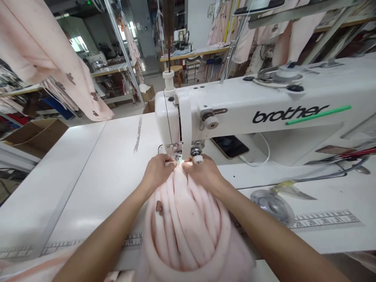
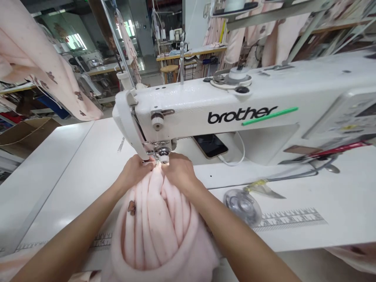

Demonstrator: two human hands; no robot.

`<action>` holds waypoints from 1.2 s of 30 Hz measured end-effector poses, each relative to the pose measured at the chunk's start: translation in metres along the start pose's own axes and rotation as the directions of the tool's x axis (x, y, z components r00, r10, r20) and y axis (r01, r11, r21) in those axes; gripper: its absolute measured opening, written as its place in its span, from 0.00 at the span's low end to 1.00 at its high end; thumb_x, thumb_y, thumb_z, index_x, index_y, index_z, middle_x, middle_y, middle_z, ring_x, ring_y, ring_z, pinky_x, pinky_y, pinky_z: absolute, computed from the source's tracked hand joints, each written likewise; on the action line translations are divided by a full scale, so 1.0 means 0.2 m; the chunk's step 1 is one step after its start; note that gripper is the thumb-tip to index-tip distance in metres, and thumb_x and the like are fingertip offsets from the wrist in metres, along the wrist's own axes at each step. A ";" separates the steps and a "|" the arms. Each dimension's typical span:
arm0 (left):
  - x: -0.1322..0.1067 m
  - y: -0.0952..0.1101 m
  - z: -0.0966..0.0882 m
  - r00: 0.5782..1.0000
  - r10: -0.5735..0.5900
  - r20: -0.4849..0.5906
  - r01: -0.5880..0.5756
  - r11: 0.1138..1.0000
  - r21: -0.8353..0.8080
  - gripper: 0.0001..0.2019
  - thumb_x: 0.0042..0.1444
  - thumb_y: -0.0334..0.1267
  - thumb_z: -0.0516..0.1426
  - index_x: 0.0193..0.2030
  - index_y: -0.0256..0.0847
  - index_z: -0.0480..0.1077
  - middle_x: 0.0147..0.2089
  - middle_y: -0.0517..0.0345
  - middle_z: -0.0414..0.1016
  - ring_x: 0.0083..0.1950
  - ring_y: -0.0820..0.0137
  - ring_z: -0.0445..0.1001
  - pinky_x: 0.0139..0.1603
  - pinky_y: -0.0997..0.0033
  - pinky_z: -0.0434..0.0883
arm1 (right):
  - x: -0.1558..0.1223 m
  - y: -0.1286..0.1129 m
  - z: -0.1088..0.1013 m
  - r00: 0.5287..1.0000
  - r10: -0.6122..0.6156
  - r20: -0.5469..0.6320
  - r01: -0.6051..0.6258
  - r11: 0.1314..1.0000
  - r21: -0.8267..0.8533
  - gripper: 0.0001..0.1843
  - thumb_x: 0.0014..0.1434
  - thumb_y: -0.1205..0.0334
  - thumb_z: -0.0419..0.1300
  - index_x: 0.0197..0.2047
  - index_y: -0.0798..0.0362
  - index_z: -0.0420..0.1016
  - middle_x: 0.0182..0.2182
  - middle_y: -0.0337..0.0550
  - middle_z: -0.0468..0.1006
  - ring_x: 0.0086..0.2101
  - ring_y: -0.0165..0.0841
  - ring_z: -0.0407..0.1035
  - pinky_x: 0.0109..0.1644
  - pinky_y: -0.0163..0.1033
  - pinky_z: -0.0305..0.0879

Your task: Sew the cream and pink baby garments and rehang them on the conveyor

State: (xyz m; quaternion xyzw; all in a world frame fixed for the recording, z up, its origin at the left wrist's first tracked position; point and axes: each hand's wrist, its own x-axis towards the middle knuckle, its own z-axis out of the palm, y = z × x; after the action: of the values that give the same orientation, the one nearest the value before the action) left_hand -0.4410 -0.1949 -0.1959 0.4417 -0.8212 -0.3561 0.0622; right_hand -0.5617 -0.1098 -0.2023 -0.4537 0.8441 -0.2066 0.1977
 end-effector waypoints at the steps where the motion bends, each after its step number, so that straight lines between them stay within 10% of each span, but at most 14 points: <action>1: 0.00 0.00 0.00 1.000 0.003 -0.004 -0.003 1.000 0.006 0.10 0.49 0.35 0.50 0.32 0.41 0.73 0.32 0.59 0.74 0.35 0.66 0.71 0.34 0.72 0.61 | 0.00 0.00 0.00 1.000 0.002 0.000 -0.002 1.000 0.005 0.08 0.53 0.65 0.52 0.32 0.52 0.72 0.31 0.43 0.76 0.31 0.37 0.69 0.30 0.35 0.56; 36: 0.03 0.00 0.02 0.995 0.048 -0.090 -0.037 0.992 0.119 0.09 0.52 0.31 0.50 0.38 0.40 0.69 0.38 0.57 0.75 0.38 0.65 0.71 0.35 0.70 0.62 | -0.01 0.00 0.03 0.984 -0.096 -0.148 0.084 0.993 -0.082 0.06 0.54 0.68 0.53 0.28 0.52 0.69 0.26 0.39 0.73 0.28 0.32 0.65 0.27 0.32 0.50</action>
State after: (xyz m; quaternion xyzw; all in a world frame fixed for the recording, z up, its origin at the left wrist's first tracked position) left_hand -0.4458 -0.1965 -0.2003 0.4430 -0.8461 -0.2848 0.0820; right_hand -0.5578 -0.1096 -0.2080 -0.4814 0.8425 -0.2173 0.1059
